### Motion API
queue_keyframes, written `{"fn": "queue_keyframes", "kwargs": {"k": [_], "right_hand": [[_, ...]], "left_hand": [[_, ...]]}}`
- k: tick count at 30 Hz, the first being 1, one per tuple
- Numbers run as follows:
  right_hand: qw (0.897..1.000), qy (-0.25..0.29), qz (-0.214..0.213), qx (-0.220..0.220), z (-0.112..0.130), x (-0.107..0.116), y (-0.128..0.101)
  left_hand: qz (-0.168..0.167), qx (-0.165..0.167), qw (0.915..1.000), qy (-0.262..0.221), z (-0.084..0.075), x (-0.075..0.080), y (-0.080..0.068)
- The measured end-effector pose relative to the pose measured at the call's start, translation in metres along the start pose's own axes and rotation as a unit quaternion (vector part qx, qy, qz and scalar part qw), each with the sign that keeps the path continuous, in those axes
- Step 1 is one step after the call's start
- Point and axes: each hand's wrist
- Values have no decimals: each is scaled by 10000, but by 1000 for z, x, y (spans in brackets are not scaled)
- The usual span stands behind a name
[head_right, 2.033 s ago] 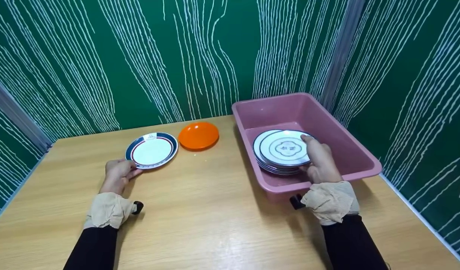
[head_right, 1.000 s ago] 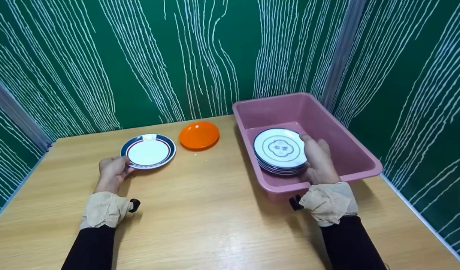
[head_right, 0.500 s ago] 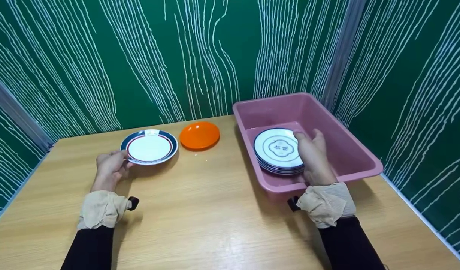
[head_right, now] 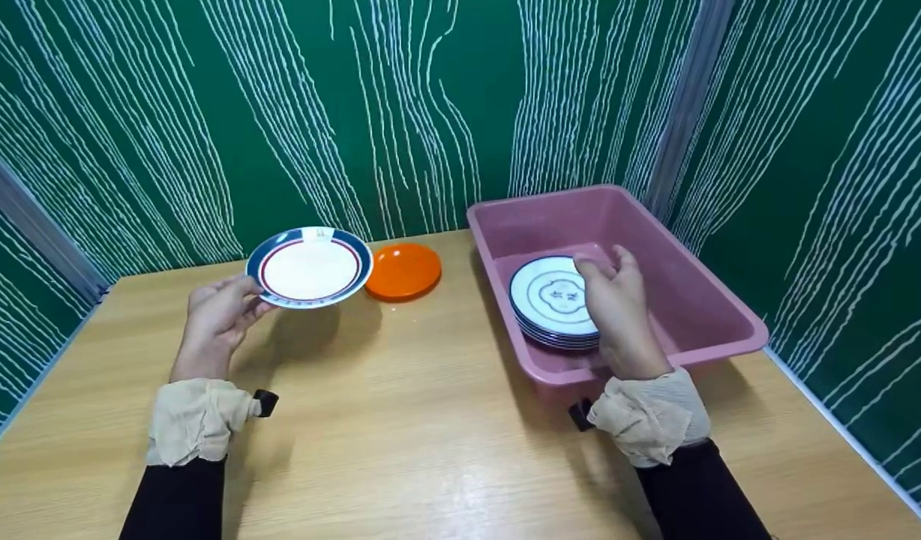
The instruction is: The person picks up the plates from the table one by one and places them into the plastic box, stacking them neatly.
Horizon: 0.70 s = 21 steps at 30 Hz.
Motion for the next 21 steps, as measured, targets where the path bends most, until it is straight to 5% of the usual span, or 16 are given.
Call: {"fn": "queue_keyframes", "kwargs": {"k": [12, 21], "right_hand": [[9979, -14, 379, 518, 8, -16, -20], [9955, 134, 546, 769, 15, -25, -33]], "left_hand": [[692, -553, 9961, -55, -11, -20, -38], [1474, -1124, 9824, -217, -11, -36, -72]]}}
Point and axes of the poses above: each hand's wrist, its own y-axis towards the middle knuckle, its own x-axis out of the back of the hand, z = x × y, and after that the axes turned 15 degrees about -y, right-handed
